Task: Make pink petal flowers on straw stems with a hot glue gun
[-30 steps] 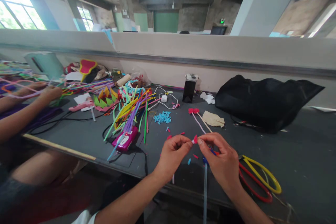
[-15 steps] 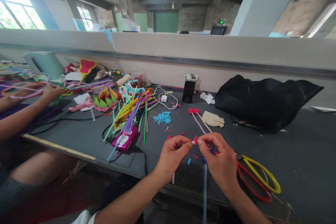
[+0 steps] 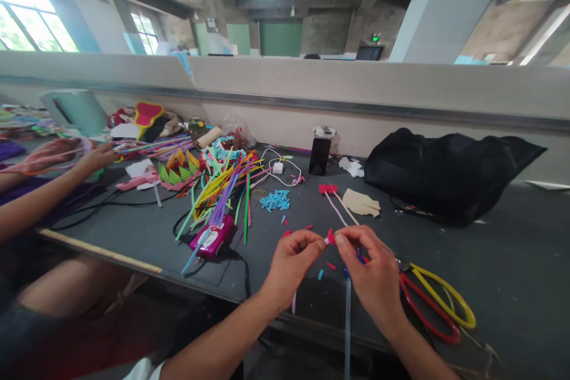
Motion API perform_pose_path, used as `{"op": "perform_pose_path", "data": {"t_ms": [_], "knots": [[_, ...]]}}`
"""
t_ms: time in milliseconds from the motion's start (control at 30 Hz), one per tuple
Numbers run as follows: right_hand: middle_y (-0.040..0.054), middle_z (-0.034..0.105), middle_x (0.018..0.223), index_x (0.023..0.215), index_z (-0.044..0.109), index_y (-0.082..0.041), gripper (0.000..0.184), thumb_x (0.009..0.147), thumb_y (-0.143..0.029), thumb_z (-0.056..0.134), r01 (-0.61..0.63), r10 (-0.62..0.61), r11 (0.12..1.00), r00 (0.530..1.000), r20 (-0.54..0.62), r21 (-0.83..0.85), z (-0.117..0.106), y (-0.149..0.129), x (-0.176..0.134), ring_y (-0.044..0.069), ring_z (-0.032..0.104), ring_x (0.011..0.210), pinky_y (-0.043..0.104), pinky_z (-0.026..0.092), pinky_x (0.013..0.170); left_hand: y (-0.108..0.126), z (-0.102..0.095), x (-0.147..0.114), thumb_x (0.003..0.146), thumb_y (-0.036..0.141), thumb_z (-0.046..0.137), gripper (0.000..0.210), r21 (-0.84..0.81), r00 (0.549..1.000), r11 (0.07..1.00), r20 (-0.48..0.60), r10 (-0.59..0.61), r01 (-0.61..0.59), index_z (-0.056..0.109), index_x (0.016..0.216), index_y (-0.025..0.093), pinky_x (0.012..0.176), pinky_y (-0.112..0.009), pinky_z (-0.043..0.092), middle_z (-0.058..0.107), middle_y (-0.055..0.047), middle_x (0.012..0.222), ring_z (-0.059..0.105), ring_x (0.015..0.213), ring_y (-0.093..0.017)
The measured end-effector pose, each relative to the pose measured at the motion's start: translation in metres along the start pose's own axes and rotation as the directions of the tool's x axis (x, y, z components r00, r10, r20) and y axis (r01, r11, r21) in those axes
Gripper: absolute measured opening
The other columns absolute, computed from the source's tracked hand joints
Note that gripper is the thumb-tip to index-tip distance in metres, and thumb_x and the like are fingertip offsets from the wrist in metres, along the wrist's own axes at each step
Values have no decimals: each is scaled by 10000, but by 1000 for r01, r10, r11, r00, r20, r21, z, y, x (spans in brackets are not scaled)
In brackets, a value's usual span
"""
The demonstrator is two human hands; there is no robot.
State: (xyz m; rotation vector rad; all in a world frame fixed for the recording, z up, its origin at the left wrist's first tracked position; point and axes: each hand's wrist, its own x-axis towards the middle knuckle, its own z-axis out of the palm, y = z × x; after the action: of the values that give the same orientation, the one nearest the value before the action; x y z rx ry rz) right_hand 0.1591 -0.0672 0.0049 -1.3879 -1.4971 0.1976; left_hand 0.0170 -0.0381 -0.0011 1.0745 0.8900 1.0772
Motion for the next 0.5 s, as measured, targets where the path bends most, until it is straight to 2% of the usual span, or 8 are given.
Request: {"op": "perform_pose_path", "data": {"t_ms": [133,267,367,500], "knots": [[30,673,997,1026,656,-226,222,898,-370,546,-35,35,999,999,-6,25,-6,2,2,173,620,880,298,474,790,0,-2,2,727,378,734,247,-97,998,994,2,-58,58,639,720,150,426,-209,176,426,72,517,275,446,-48],[15,685,925,952,683,-231,186,884,-365,574,-56,55,998,998,35,28,-8,4,3,163,630,820,284,481,766,0,-3,3,714,362,744,243,-185,995,978,30,-94,98,622,708,152,411,-204,147,387,87,499,213,423,-37],[3,688,871,907,691,-231,160,879,-353,590,-48,45,998,996,75,39,-7,3,3,153,633,790,269,477,747,1,-3,3,708,359,747,245,-191,994,976,38,-103,108,620,702,150,410,-203,146,379,89,497,207,423,-35],[-8,684,827,858,691,-232,125,873,-325,608,-17,15,999,998,62,43,-5,2,1,145,630,777,255,467,743,1,-3,3,706,359,749,250,-184,991,974,45,-127,133,609,696,152,413,-202,139,370,90,497,207,427,-36]]}}
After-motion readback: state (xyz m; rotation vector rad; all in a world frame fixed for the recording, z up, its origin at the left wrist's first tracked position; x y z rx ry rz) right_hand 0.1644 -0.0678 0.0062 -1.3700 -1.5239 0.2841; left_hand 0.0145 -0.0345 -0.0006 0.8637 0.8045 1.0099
